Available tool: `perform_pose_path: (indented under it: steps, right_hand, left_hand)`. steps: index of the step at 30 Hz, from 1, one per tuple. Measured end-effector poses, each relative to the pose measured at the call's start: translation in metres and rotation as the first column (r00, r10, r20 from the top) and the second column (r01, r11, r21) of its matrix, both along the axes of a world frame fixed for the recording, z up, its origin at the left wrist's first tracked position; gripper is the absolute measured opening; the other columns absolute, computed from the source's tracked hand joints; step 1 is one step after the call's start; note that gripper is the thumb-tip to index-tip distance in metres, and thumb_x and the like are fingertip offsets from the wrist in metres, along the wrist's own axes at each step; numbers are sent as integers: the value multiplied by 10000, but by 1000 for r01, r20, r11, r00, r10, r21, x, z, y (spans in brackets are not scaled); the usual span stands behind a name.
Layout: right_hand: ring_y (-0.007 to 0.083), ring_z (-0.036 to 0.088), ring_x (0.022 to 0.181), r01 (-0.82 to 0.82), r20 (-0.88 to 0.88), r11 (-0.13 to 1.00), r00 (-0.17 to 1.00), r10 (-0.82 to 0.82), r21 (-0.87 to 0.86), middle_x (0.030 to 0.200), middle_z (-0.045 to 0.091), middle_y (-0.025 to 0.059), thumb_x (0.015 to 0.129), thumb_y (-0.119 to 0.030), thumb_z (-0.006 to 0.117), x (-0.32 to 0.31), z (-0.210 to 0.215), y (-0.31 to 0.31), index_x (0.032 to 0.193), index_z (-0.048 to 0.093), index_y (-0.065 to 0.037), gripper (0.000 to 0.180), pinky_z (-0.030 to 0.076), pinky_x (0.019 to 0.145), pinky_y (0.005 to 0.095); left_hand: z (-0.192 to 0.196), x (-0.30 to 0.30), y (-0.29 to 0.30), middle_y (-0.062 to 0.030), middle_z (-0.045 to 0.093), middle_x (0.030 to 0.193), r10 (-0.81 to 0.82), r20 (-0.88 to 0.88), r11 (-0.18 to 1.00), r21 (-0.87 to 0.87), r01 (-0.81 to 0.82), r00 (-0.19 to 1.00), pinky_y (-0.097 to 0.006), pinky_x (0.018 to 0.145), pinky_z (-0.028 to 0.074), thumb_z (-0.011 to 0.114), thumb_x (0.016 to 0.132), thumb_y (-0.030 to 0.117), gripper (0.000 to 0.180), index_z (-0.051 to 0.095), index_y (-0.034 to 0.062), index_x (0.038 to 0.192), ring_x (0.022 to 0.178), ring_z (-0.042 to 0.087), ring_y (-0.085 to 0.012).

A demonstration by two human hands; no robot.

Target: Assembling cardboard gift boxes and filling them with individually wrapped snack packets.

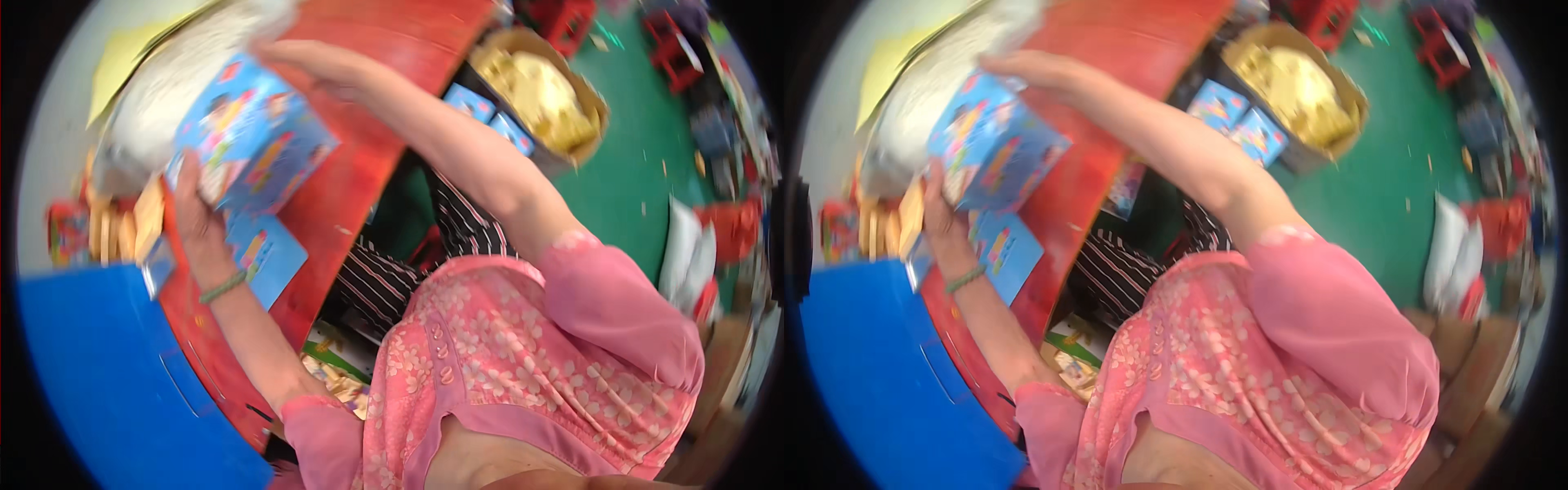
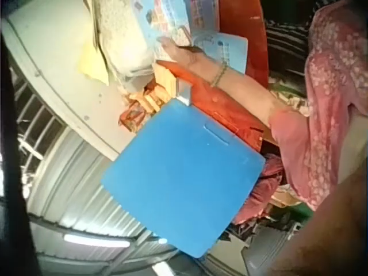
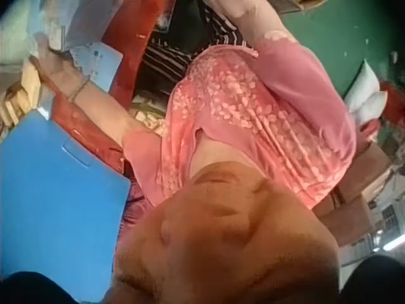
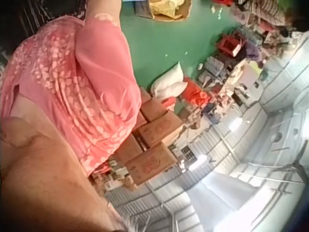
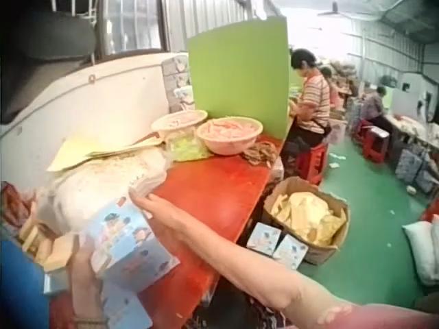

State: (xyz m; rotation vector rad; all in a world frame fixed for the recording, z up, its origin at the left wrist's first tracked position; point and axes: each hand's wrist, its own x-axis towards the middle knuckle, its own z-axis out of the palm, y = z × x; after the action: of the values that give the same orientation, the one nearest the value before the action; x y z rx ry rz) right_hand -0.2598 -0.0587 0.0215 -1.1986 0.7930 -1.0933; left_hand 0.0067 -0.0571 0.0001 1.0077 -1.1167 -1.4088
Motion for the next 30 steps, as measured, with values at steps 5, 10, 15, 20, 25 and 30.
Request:
perform_pose_path:
  steps: [5, 10, 15, 20, 25, 30]
  right_hand:
    - [237, 578, 1114, -92, 422, 990, 906, 39, 107, 1232, 608, 109, 872, -498, 639, 19, -29, 7, 1323, 509, -94, 619, 471, 934, 429]
    - [225, 590, 1091, 6, 432, 999, 902, -28, 51, 1235, 589, 131, 867, -439, 662, 23, -57, 0, 1364, 433, -42, 676, 489, 901, 371]
    - [190, 570, 1110, 22, 637, 995, 769, 44, -95, 1256, 564, 133, 857, -430, 674, -18, -36, 56, 1365, 411, 14, 723, 492, 903, 339]
    - [223, 574, 1127, 306, 659, 936, 742, -122, -171, 1280, 554, 137, 861, -427, 648, -108, -59, 111, 1399, 385, -20, 724, 488, 938, 358]
    - [329, 519, 1219, 460, 690, 872, 576, -437, 168, 1383, 483, 158, 761, -642, 658, -202, -115, 196, 1439, 339, -52, 954, 428, 1043, 481]
    - [342, 479, 1264, 577, 573, 661, 364, -734, 480, 1438, 430, 163, 823, -625, 598, -249, -189, 234, 1462, 312, -71, 892, 389, 1074, 489]
  left_hand:
    - [9, -18, 8, -130, 526, 1342, 41, -59, 968, 250, -25, 997, -487, 1002, 418, 519, 958, 380, 555, 410, 51, 1391, 1198, 527, -279]
    - [19, -35, 21, -164, 474, 1392, 40, 34, 985, 168, -45, 999, -476, 1032, 410, 429, 994, 355, 556, 351, 8, 1421, 1242, 502, -299]
    - [54, -73, 62, -164, 472, 1389, 84, 91, 996, 29, -87, 992, -449, 1027, 422, 374, 1022, 339, 535, 338, -17, 1419, 1234, 513, -289]
    - [37, -139, 85, -180, 507, 1335, -207, 200, 944, -218, 250, 958, -400, 992, 452, 397, 1018, 288, 510, 354, -52, 1395, 1171, 549, -297]
    - [6, -291, 127, -260, 175, 1538, -257, 623, 649, -456, 610, 739, -468, 1141, 196, 604, 899, 246, 836, 94, -33, 1500, 1429, 169, -398]
    - [-89, -376, 125, -367, 71, 1512, -303, 724, 605, -356, 712, 619, -544, 1156, 20, 527, 910, 439, 892, 91, -104, 1468, 1427, 26, -486]
